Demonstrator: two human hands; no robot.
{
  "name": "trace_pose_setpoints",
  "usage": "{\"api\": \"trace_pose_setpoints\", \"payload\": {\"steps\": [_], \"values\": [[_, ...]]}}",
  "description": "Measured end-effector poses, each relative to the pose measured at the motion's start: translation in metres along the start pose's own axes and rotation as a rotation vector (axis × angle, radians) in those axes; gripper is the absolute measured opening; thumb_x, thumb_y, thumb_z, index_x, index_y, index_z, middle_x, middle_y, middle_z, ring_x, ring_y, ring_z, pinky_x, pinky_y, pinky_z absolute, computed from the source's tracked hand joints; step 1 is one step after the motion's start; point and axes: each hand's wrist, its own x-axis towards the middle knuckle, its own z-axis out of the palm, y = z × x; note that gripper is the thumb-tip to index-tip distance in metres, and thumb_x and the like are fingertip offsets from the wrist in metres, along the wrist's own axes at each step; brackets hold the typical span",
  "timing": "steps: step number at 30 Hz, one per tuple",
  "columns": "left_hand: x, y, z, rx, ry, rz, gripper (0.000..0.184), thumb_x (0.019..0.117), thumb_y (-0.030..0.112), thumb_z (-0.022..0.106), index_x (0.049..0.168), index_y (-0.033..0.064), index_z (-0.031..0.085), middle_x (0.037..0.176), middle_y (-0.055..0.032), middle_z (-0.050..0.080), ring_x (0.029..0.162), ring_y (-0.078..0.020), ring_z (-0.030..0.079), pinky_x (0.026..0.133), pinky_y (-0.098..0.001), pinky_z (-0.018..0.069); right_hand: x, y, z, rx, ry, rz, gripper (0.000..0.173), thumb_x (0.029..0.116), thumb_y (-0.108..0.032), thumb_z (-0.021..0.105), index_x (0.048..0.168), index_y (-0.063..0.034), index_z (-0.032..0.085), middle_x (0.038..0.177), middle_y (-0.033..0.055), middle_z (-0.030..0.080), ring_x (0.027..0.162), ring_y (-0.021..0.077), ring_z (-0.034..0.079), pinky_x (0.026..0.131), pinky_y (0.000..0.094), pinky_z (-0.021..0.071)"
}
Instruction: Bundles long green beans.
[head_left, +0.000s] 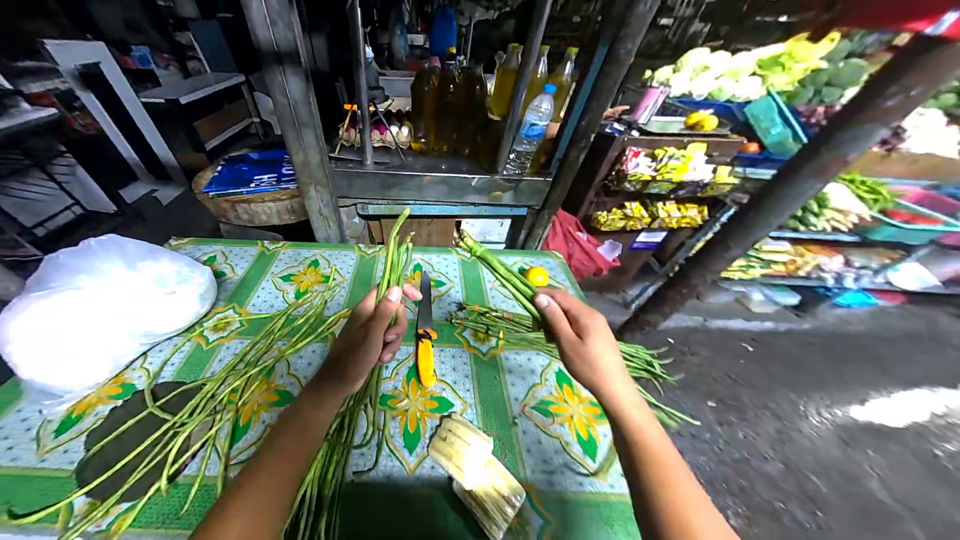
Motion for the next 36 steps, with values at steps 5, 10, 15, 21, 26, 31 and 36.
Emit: {"api": "trace_pose_setpoints", "payload": {"steps": [5, 10, 15, 21, 26, 31, 36], "values": [[0.000, -0.019, 0.003, 0.055, -0.049, -0.015, 0.030, 0.1108, 0.019, 0.029, 0.102, 0.0087, 0.055, 0.080, 0.0030, 0.058, 0.064, -0.0048, 0.056, 0.060, -0.0183, 0.0502, -0.031, 0.051, 0.031, -0.173, -0.127, 0.159, 0.042, 0.1094, -0.033, 0.044, 0.118, -0.0009, 0.069, 0.092, 0.0173, 0.070, 0.081, 0.0311, 0.068, 0.078, 0.0547, 0.0546], [-0.019, -0.046, 0.016, 0.075, -0.062, -0.352, 0.020, 0.1118, 0.021, 0.036, 0.112, 0.0088, 0.052, 0.070, 0.0079, 0.042, 0.049, 0.0001, 0.035, 0.045, -0.0140, 0.0329, -0.075, 0.082, 0.067, -0.093, -0.189, 0.203, 0.034, 0.1039, -0.020, 0.056, 0.132, -0.0045, 0.066, 0.132, 0.0197, 0.064, 0.114, 0.0320, 0.067, 0.095, 0.0460, 0.0556], [-0.048, -0.086, 0.018, -0.031, -0.006, -0.526, 0.032, 0.1133, 0.033, 0.027, 0.098, 0.0135, 0.048, 0.062, 0.0085, 0.037, 0.043, 0.0005, 0.029, 0.039, -0.0133, 0.0265, -0.087, 0.084, 0.079, 0.018, 0.132, 0.203, 0.024, 0.1023, -0.017, 0.058, 0.113, -0.0012, 0.073, 0.104, 0.0143, 0.072, 0.087, 0.0182, 0.070, 0.076, 0.0318, 0.0583], [-0.069, -0.117, 0.023, -0.242, 0.244, -0.610, 0.038, 0.1132, 0.034, 0.028, 0.092, 0.0103, 0.049, 0.063, 0.0030, 0.046, 0.043, -0.0040, 0.040, 0.040, -0.0154, 0.0379, -0.060, 0.111, 0.143, -0.110, -0.170, 0.272, 0.028, 0.1035, -0.014, 0.054, 0.119, 0.0004, 0.072, 0.118, 0.0206, 0.071, 0.110, 0.0344, 0.069, 0.099, 0.0499, 0.0528], [-0.070, -0.119, 0.028, -0.272, 0.257, -0.565, 0.042, 0.1137, 0.033, 0.025, 0.088, 0.0100, 0.049, 0.064, 0.0021, 0.049, 0.044, -0.0046, 0.043, 0.040, -0.0158, 0.0397, -0.015, 0.103, 0.197, -0.321, -0.387, 0.290, 0.035, 0.1034, -0.013, 0.050, 0.134, -0.0092, 0.066, 0.137, 0.0156, 0.063, 0.131, 0.0360, 0.057, 0.108, 0.0525, 0.0465], [-0.068, -0.134, 0.033, -0.143, 0.367, -0.499, 0.021, 0.1098, 0.018, 0.045, 0.092, 0.0095, 0.051, 0.061, 0.0045, 0.044, 0.039, -0.0001, 0.032, 0.036, -0.0130, 0.0305, -0.020, 0.107, 0.214, -0.342, -0.431, 0.331, 0.034, 0.1059, -0.011, 0.046, 0.135, -0.0038, 0.063, 0.139, 0.0204, 0.061, 0.132, 0.0401, 0.056, 0.104, 0.0552, 0.0485], [-0.040, -0.165, 0.051, 0.007, 0.354, -0.483, 0.033, 0.1046, 0.005, 0.053, 0.138, 0.0000, 0.052, 0.105, -0.0061, 0.066, 0.049, -0.0004, 0.038, 0.041, -0.0165, 0.0302, -0.026, 0.091, 0.188, -0.177, -0.370, 0.362, 0.029, 0.1051, -0.015, 0.049, 0.122, -0.0013, 0.068, 0.124, 0.0196, 0.068, 0.118, 0.0359, 0.065, 0.099, 0.0530, 0.0517]]}}
